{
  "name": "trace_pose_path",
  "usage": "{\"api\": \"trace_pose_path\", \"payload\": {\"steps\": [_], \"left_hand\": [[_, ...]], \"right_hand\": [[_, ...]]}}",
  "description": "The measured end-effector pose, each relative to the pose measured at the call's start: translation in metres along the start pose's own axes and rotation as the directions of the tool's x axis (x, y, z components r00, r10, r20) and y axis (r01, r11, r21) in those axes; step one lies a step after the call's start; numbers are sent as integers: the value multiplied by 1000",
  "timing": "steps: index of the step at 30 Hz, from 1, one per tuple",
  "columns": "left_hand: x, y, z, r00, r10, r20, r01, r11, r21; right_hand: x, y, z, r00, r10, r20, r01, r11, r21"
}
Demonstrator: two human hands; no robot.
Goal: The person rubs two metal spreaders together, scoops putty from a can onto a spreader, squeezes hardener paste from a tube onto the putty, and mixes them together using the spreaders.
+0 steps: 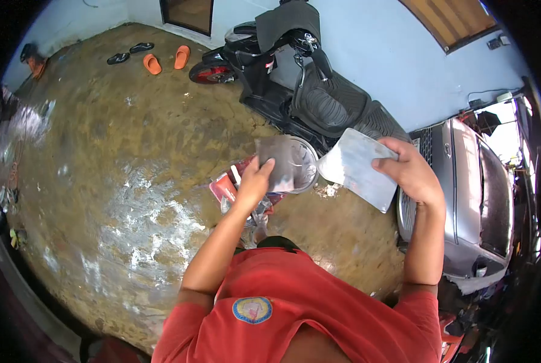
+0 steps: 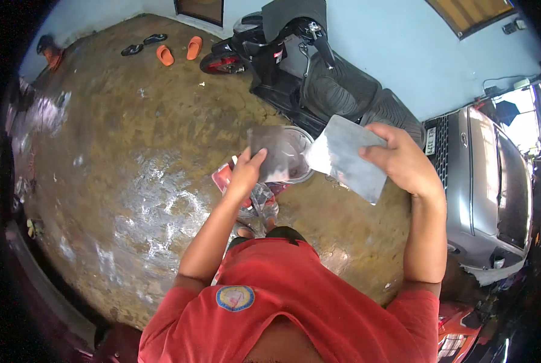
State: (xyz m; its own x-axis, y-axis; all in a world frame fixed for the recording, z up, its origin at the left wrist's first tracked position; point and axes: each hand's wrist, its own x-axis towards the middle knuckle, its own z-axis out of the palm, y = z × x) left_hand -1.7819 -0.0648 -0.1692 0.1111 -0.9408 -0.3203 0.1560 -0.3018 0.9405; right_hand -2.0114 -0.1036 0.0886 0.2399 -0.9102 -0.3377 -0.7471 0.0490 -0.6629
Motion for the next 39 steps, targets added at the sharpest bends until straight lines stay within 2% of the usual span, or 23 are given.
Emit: {"api": "trace_pose_path", "payload": {"steps": [1,4,6,7,11,14,15,17,20,26,27,28,29,32,33,35,38,39], "left_hand": [[1,8,8,1000,-5,23,5,999,32],[17,-18,38,996,84,27,-78,983,-164],[-5,13,42,993,74,93,-37,934,-356],[-16,24,41,990,77,122,-15,897,-443],[-30,31,34,988,109,109,-40,865,-501],[-39,34,25,986,155,68,-91,827,-554],[-40,31,22,986,163,41,-99,757,-646],[-53,37,17,984,150,-95,-172,673,-720],[-84,51,8,947,142,-287,-317,544,-777],[-182,62,-1,862,138,-487,-502,367,-783],[-196,46,-4,846,158,-509,-519,461,-719],[-210,43,3,814,114,-570,-555,443,-704],[-225,46,12,779,64,-624,-586,428,-688],[-268,32,37,688,-22,-726,-657,408,-634],[-279,25,46,669,-33,-742,-669,407,-622],[-297,19,62,634,-67,-771,-709,350,-613],[-315,3,78,547,-75,-834,-768,350,-536],[-320,-3,80,524,-69,-849,-789,336,-514]], "right_hand": [[-6,-11,-2,1000,14,17,-14,1000,-16],[-16,-25,2,998,-35,56,38,998,-49],[-17,-25,10,992,-90,87,101,987,-128],[-13,-21,16,960,-265,92,280,903,-325],[-18,-44,32,938,-279,205,346,739,-578],[-23,-52,38,813,-524,256,555,560,-615],[-23,-53,37,786,-542,298,577,471,-667],[-28,-69,34,667,-626,404,692,321,-646],[-34,-83,30,486,-712,507,806,141,-574],[-17,-77,52,23,-868,496,938,-153,-312],[-13,-75,62,-51,-876,479,950,-191,-248],[-9,-71,73,-121,-881,458,957,-226,-181],[-5,-67,85,-137,-885,445,983,-178,-51],[5,-41,140,-330,-899,287,934,-267,238],[5,-29,157,-339,-894,293,911,-234,340],[-10,-10,183,-372,-888,268,875,-239,422],[-31,14,218,-417,-884,213,809,-255,529],[-36,22,227,-392,-888,240,801,-202,564]]}}
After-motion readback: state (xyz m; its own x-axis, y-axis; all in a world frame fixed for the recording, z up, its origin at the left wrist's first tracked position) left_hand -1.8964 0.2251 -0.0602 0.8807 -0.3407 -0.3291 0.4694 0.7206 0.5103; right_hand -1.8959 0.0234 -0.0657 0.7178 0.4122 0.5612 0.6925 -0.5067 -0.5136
